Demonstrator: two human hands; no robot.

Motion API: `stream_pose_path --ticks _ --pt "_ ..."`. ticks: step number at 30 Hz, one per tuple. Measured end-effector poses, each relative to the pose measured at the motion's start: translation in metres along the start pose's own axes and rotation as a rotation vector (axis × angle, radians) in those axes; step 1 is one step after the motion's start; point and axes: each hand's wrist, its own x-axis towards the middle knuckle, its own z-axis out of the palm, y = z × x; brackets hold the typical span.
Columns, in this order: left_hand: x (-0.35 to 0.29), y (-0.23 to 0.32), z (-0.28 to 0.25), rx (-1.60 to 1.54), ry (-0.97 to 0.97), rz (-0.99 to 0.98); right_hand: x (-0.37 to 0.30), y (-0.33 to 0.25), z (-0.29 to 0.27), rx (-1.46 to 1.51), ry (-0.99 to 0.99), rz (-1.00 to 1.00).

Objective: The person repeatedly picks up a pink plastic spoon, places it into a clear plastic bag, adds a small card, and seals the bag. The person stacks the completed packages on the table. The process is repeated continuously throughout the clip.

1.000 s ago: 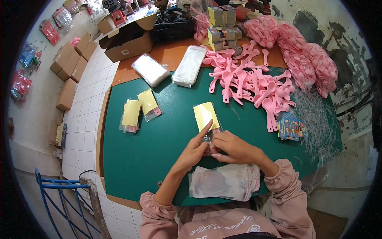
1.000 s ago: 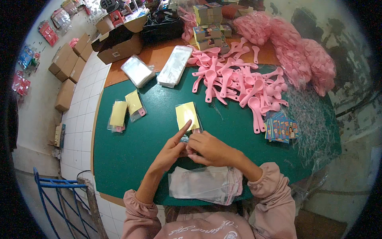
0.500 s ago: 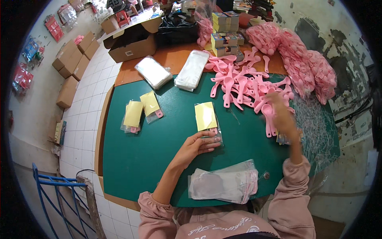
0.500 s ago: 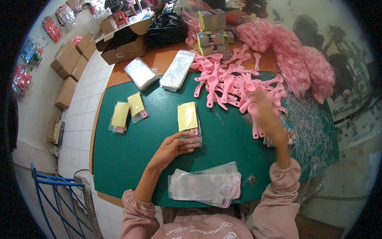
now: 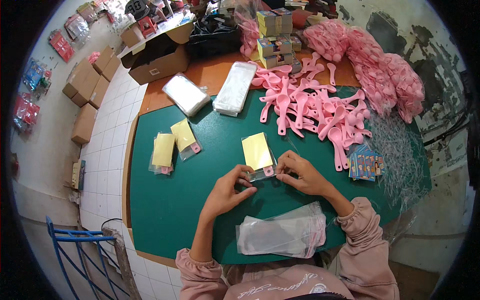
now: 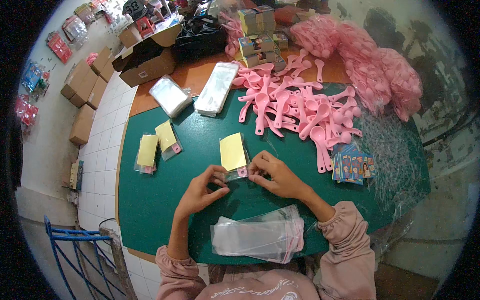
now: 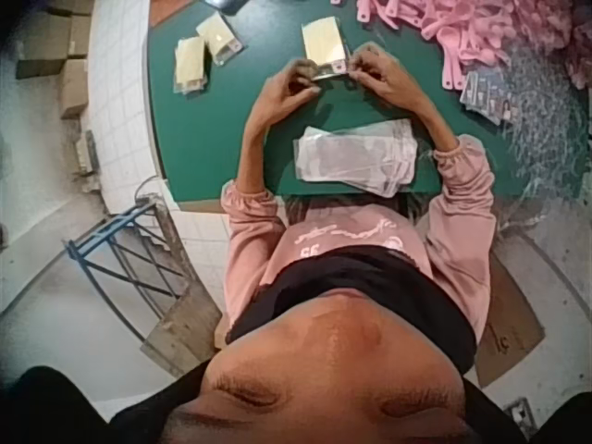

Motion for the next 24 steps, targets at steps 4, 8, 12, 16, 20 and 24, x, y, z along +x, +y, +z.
stream_pose_path --ticks 4,8,12,16,20,24 --pt "0.005 -0.003 0.014 0.01 0.107 -0.051 -0.002 0.02 0.008 0.429 0.05 0.175" --pt "0.006 -0.009 0.024 -0.014 0.238 -0.156 0.003 0.014 0.017 0.544 0.125 0.323" --pt "0.01 -0.004 0.03 -0.054 0.26 -0.23 0.003 0.016 0.019 0.541 0.238 0.358" --pt "0.009 -0.001 0.034 -0.218 0.376 -0.141 0.004 0.008 0.019 0.505 0.294 0.348" --pt "0.01 -0.01 0.033 -0.37 0.304 -0.131 0.004 0.01 0.023 0.455 0.297 0.295" --pt "0.006 0.001 0.024 -0.394 0.262 -0.136 0.006 0.007 0.018 0.148 0.327 0.221"
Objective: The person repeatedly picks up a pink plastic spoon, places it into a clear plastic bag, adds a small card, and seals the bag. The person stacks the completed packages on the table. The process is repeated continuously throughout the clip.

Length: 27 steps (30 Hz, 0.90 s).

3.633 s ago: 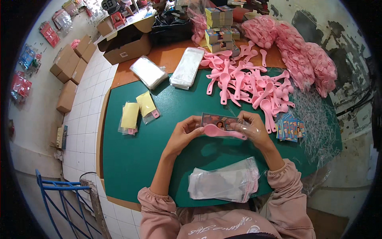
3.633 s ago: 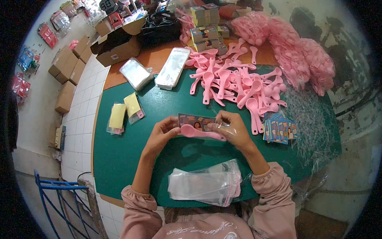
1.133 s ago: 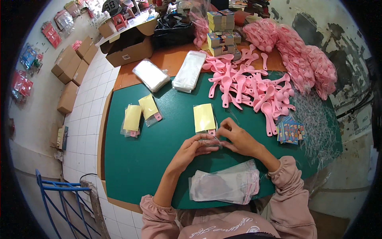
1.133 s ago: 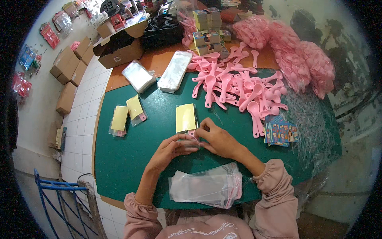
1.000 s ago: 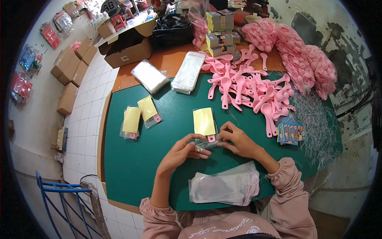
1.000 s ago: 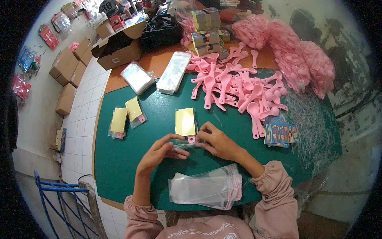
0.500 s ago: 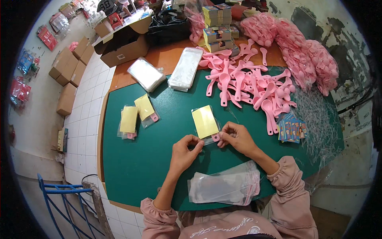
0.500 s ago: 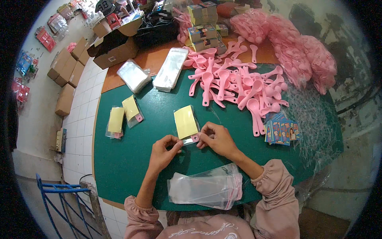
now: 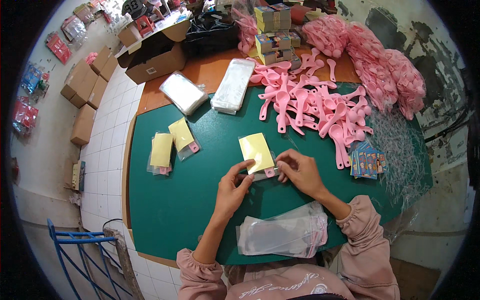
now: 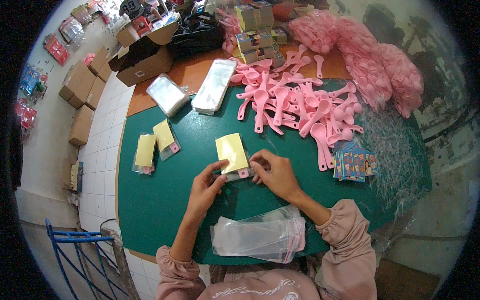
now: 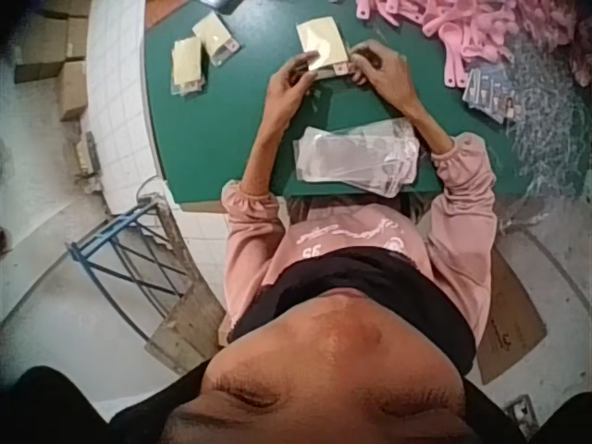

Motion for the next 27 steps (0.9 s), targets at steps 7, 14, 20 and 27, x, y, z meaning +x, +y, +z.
stream_pose_path --ticks 7,14,20,27 --pt "-0.002 0.029 -0.06 0.335 0.448 0.199 0.014 0.012 -0.034 -0.629 0.304 -0.249" --pt "-0.01 0.047 -0.025 0.884 0.175 0.592 -0.003 -0.047 -0.168 -0.075 -0.233 0.019" --pt "-0.036 0.02 0.062 1.018 -0.482 0.585 -0.007 -0.018 -0.284 -0.913 0.676 0.12" --pt "-0.026 0.011 0.057 0.68 -0.569 0.277 0.062 -0.018 -0.082 -0.881 0.101 -0.731"
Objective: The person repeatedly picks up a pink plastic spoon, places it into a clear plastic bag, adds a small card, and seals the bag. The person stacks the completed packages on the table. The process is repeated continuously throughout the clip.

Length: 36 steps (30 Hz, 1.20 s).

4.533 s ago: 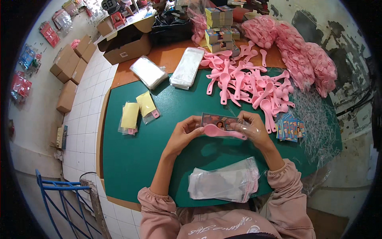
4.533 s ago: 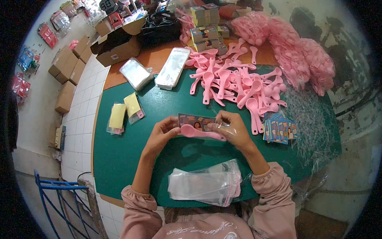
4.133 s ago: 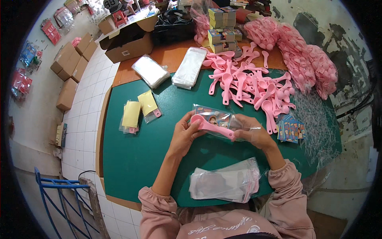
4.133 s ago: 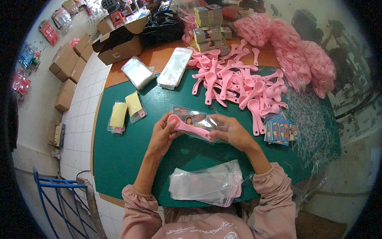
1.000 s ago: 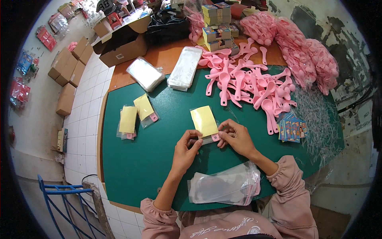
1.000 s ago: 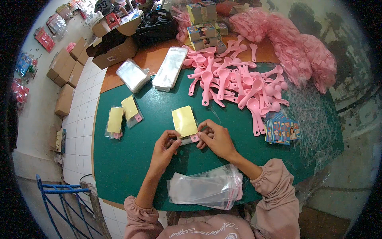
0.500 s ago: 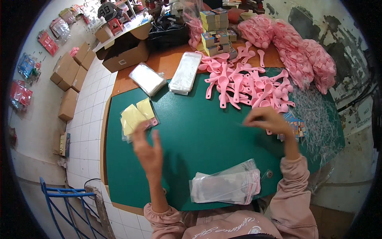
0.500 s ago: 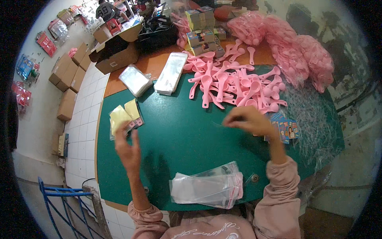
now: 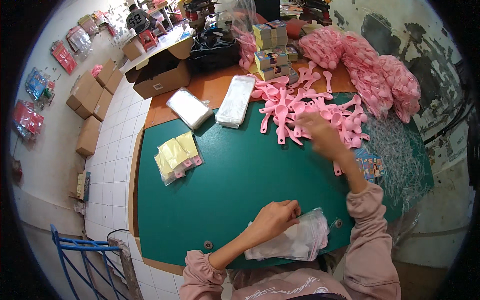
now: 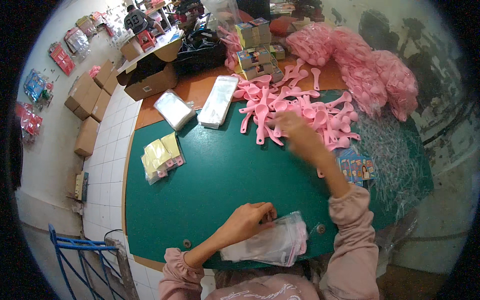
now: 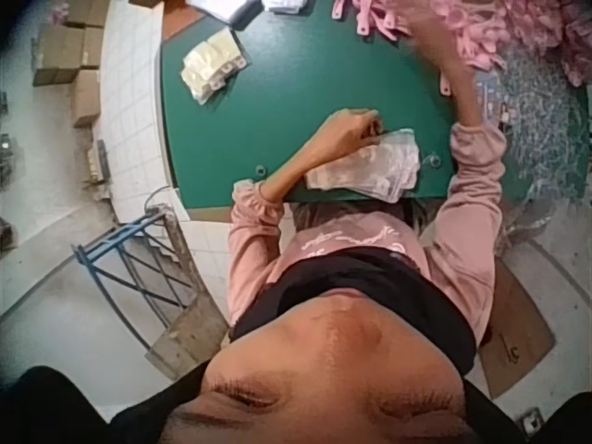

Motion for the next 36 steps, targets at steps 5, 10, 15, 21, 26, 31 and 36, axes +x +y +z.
stream_pose_path --ticks 5,10,15,21,26,31,36 --pt "0.007 0.0 -0.017 -0.133 0.035 0.027 0.008 -0.016 0.044 -0.303 -0.36 -0.203" --pt "0.005 -0.023 -0.035 -0.619 0.145 0.024 -0.001 -0.034 0.006 0.019 0.215 -0.177" --pt "0.012 -0.049 -0.037 -0.837 0.25 -0.049 -0.021 -0.048 -0.008 0.793 0.482 0.648" --pt "0.017 -0.046 -0.037 -0.755 0.277 -0.207 -0.036 -0.043 -0.015 0.625 0.091 0.684" --pt "0.014 -0.045 -0.032 -0.697 0.171 -0.115 -0.035 -0.039 -0.038 0.562 -0.532 0.46" --pt "0.015 -0.038 -0.034 -0.986 0.228 -0.17 -0.033 -0.052 -0.029 0.545 0.107 0.695" --pt "0.014 -0.042 -0.034 -1.034 0.355 -0.276 -0.032 -0.065 -0.014 0.642 0.3 0.718"
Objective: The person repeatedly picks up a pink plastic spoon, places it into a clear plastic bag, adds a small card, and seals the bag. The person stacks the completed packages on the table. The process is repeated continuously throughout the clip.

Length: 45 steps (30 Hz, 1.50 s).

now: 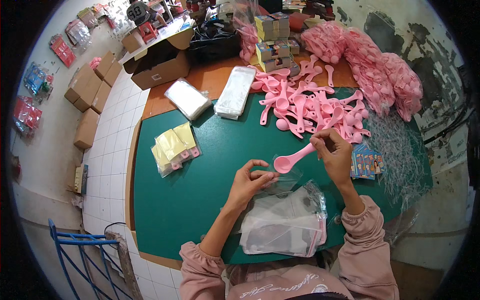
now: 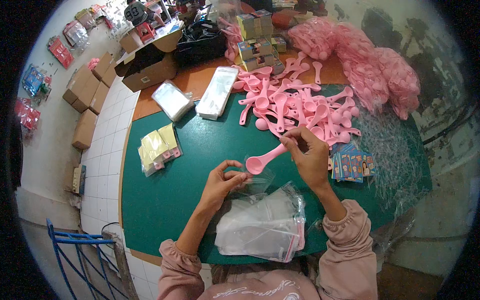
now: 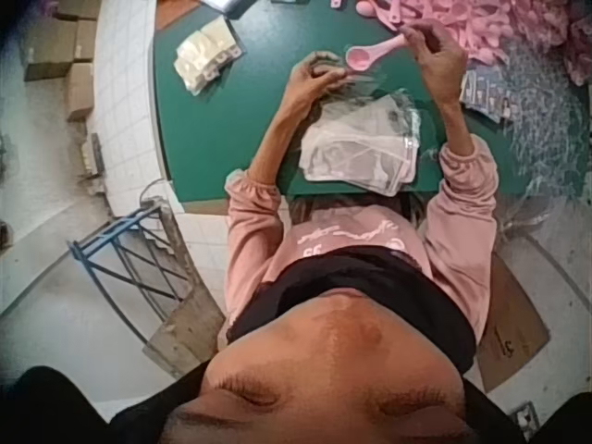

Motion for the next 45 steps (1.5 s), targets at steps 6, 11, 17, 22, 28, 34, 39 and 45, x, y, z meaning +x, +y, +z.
stream_pose_path --ticks 6,11,17,22,28,34,39,45 --pt "-0.001 0.003 -0.002 0.078 0.085 0.02 -0.001 -0.002 0.001 0.136 0.07 -0.067" --pt "-0.002 0.009 0.006 0.104 0.089 0.024 -0.001 -0.007 -0.003 -0.063 -0.035 -0.103" --pt "-0.001 0.006 0.008 0.115 -0.058 0.052 -0.003 -0.012 0.002 -0.066 -0.131 -0.005" --pt "0.009 0.01 0.011 0.374 -0.166 0.149 -0.003 -0.009 0.01 0.211 -0.23 0.116" --pt "0.011 0.029 0.024 0.298 -0.231 0.163 -0.006 -0.018 0.002 0.074 -0.239 -0.051" --pt "-0.002 0.045 0.027 0.16 -0.179 0.272 -0.016 -0.025 -0.022 0.082 -0.514 -0.25" --pt "-0.006 0.065 0.013 0.076 -0.112 0.411 -0.034 0.033 -0.168 -1.004 0.243 0.145" --pt "0.005 0.054 0.0 0.217 -0.087 0.445 -0.041 0.066 -0.201 -0.72 0.141 0.464"
